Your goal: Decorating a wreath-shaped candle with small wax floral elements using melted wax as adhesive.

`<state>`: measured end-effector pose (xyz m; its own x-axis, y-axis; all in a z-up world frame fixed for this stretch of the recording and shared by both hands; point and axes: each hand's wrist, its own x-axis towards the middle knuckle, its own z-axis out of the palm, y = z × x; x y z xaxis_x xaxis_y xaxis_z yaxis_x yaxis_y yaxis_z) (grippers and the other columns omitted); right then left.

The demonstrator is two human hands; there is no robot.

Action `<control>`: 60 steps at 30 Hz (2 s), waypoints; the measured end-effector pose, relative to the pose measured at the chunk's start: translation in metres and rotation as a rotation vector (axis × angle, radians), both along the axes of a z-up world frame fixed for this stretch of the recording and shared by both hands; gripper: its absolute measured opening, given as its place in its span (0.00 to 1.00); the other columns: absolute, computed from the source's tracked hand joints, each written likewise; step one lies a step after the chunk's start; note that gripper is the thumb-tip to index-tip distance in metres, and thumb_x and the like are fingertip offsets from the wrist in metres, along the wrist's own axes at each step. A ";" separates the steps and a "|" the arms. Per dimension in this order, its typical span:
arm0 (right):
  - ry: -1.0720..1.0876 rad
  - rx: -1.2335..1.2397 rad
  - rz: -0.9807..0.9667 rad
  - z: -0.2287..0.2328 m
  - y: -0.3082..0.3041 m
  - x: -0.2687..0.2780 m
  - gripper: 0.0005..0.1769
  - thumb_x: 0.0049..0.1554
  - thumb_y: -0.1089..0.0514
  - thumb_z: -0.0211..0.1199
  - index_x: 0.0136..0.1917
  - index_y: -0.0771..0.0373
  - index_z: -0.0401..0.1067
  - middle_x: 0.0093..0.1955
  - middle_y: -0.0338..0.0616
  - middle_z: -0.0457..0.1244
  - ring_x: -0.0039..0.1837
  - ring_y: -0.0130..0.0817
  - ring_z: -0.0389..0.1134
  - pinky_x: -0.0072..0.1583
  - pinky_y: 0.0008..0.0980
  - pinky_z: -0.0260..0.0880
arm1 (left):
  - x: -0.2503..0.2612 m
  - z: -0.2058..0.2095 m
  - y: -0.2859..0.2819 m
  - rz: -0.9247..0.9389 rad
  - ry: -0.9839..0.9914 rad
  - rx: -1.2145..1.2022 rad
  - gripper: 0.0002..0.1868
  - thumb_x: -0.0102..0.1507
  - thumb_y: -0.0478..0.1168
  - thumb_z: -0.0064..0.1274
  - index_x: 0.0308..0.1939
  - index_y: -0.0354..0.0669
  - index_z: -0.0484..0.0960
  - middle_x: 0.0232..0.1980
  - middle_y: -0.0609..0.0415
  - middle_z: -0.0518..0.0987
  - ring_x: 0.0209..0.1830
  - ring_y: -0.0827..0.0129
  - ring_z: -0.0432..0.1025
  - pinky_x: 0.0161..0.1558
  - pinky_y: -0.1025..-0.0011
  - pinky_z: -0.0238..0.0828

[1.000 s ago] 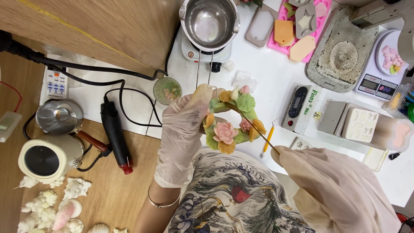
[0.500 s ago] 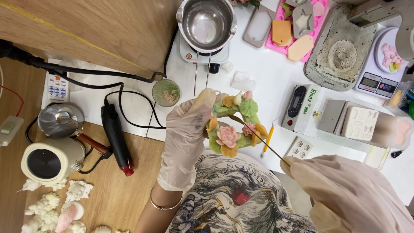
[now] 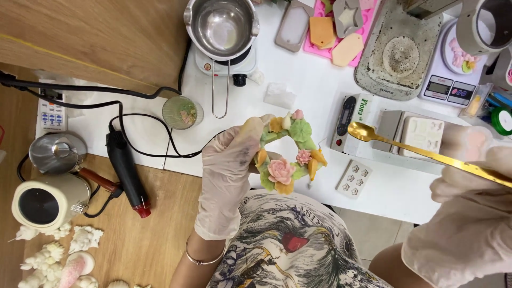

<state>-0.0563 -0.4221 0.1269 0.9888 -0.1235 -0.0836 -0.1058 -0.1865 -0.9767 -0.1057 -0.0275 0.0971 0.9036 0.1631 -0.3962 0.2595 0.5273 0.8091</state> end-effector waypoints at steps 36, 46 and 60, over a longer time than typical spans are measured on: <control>-0.300 -0.542 -0.237 0.076 0.135 -0.082 0.17 0.71 0.58 0.59 0.49 0.78 0.65 0.44 0.63 0.66 0.43 0.45 0.70 0.45 0.33 0.69 | -0.008 -0.013 0.018 -0.129 -0.146 0.018 0.13 0.67 0.37 0.60 0.51 0.30 0.81 0.42 0.53 0.84 0.38 0.79 0.78 0.39 0.81 0.79; 0.111 -0.518 0.810 0.115 0.100 -0.049 0.30 0.63 0.41 0.58 0.65 0.68 0.75 0.58 0.49 0.69 0.60 0.37 0.72 0.63 0.35 0.73 | 0.002 0.012 0.004 -0.085 0.104 -0.060 0.15 0.63 0.40 0.61 0.47 0.30 0.83 0.34 0.54 0.84 0.30 0.75 0.79 0.28 0.81 0.77; -0.102 -0.421 0.687 0.144 0.080 -0.031 0.23 0.66 0.45 0.54 0.58 0.68 0.74 0.46 0.45 0.68 0.46 0.35 0.72 0.50 0.31 0.72 | 0.002 -0.011 -0.003 -0.207 0.035 -0.034 0.15 0.64 0.37 0.61 0.50 0.27 0.82 0.41 0.49 0.85 0.36 0.77 0.78 0.36 0.80 0.80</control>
